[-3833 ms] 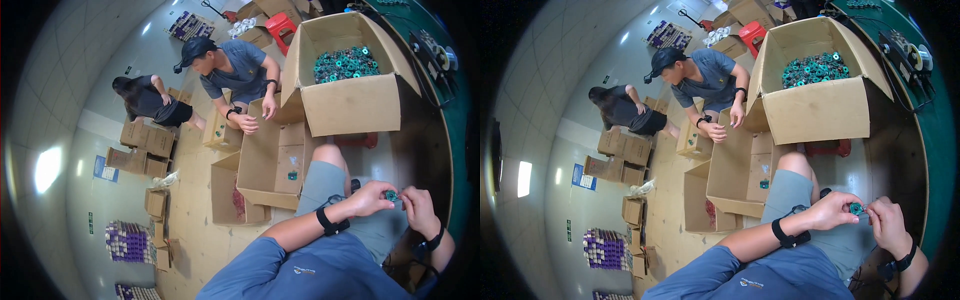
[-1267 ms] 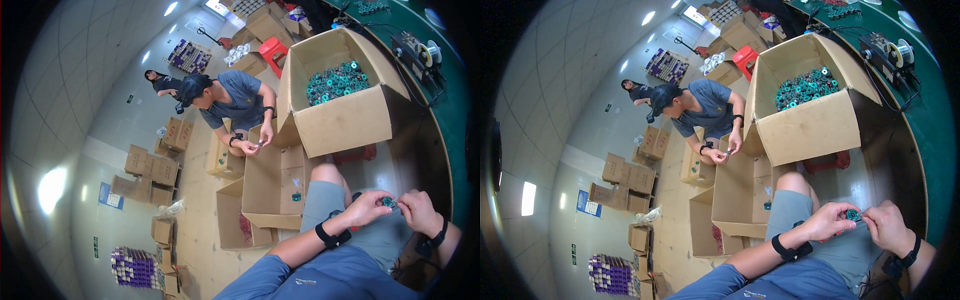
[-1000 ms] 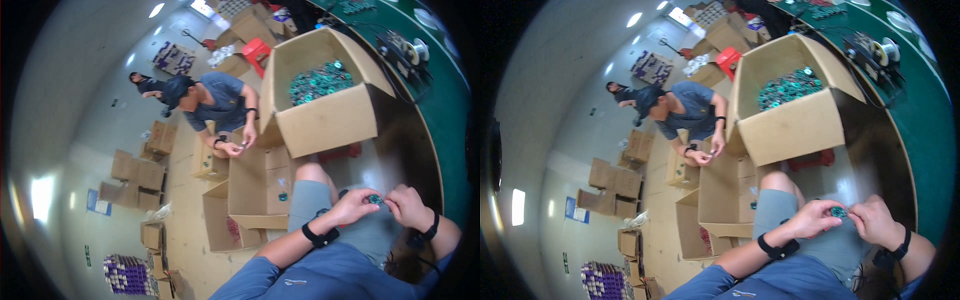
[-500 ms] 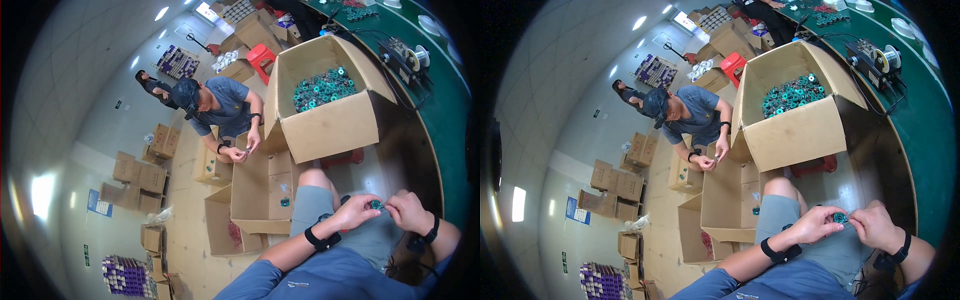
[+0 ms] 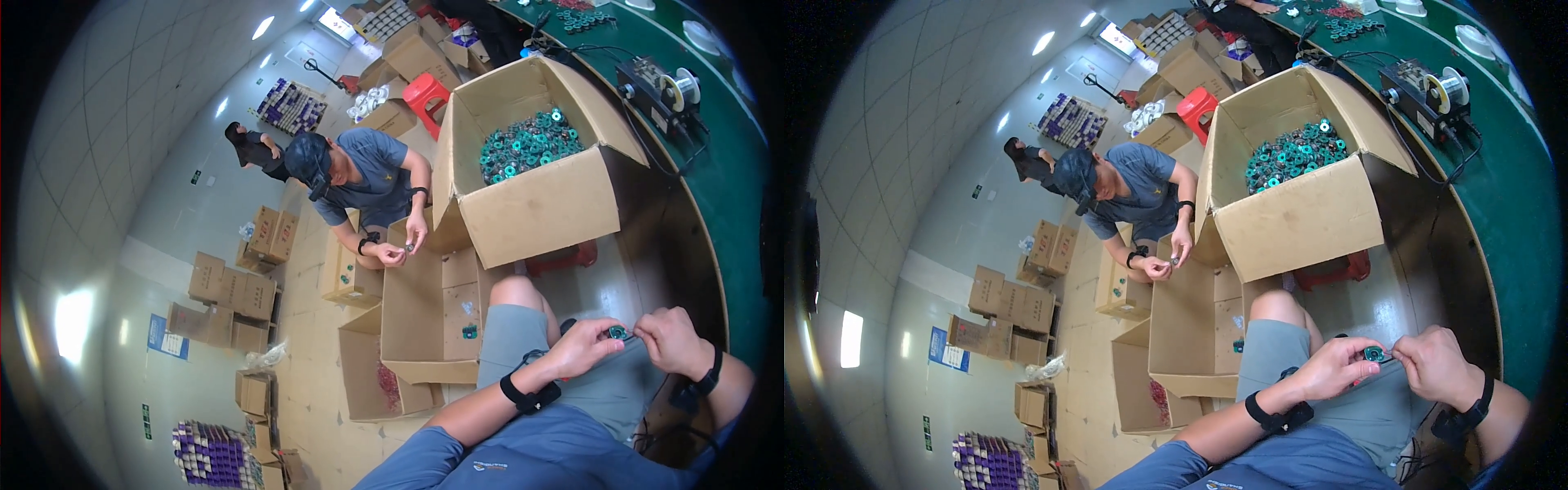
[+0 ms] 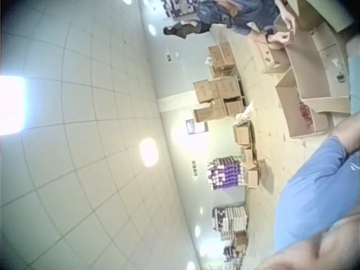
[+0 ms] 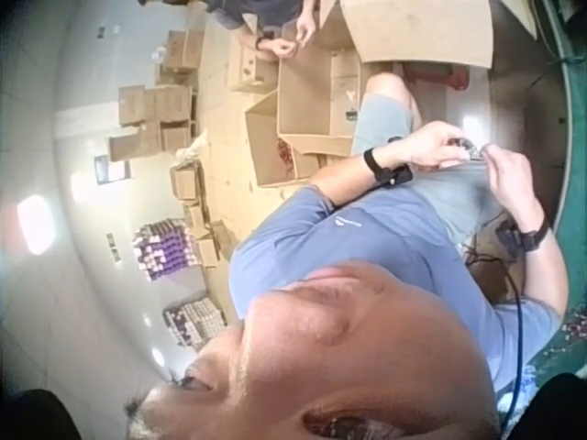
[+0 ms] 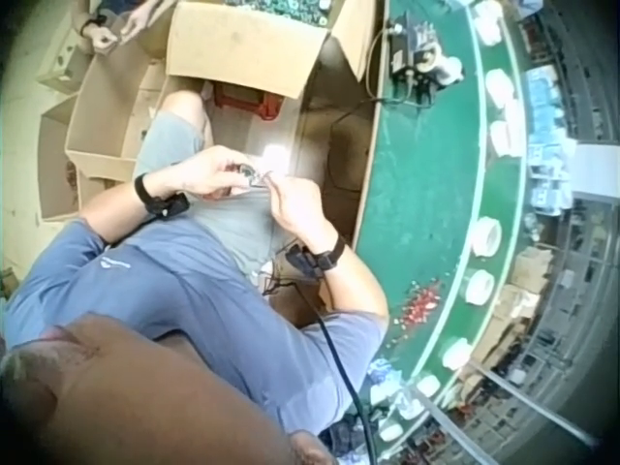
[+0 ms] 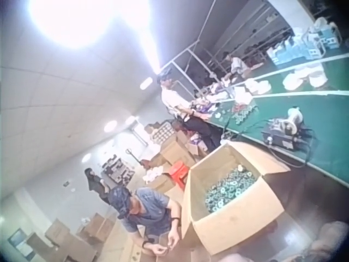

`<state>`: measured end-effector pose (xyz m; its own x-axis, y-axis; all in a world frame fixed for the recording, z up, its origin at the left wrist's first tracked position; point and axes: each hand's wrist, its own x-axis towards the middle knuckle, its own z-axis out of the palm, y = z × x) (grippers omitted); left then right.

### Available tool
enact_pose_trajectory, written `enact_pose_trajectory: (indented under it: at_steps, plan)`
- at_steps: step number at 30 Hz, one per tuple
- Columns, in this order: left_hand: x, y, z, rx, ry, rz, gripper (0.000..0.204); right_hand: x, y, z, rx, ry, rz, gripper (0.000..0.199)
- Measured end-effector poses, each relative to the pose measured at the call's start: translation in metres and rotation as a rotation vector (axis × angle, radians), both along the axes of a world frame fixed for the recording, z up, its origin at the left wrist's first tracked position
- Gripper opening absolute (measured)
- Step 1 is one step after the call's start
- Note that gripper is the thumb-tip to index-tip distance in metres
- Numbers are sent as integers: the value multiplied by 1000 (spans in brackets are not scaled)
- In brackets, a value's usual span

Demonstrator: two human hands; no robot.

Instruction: Manually assembling and inspecting small electronic components on a production line.

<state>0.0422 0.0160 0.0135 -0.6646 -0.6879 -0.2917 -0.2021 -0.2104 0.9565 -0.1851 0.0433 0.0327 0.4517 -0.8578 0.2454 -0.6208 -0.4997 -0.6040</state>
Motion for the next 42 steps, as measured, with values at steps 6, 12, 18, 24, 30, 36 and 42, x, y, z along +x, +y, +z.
enact_pose_trajectory:
  at_steps: [6,12,18,24,30,36,42]
  plan:
    - [-8,-4,35,83,-109,19,24,-4,2,0,20,-3,-20,4]
    - [-2,-5,6,74,9,100,26,1,-8,2,45,-77,-12,5]
    - [-6,-8,-10,40,102,75,25,-3,-4,9,48,-62,-6,4]
    - [-7,-7,12,42,-22,95,23,-4,-6,5,85,-1,23,6]
    - [-9,-9,4,-37,-54,25,22,-7,-12,6,26,-32,-28,11]
    - [-8,-9,5,-18,-94,-35,23,-7,-14,13,37,16,-14,10]
    - [-6,-12,7,12,-83,6,26,-11,-17,11,34,10,-30,9]
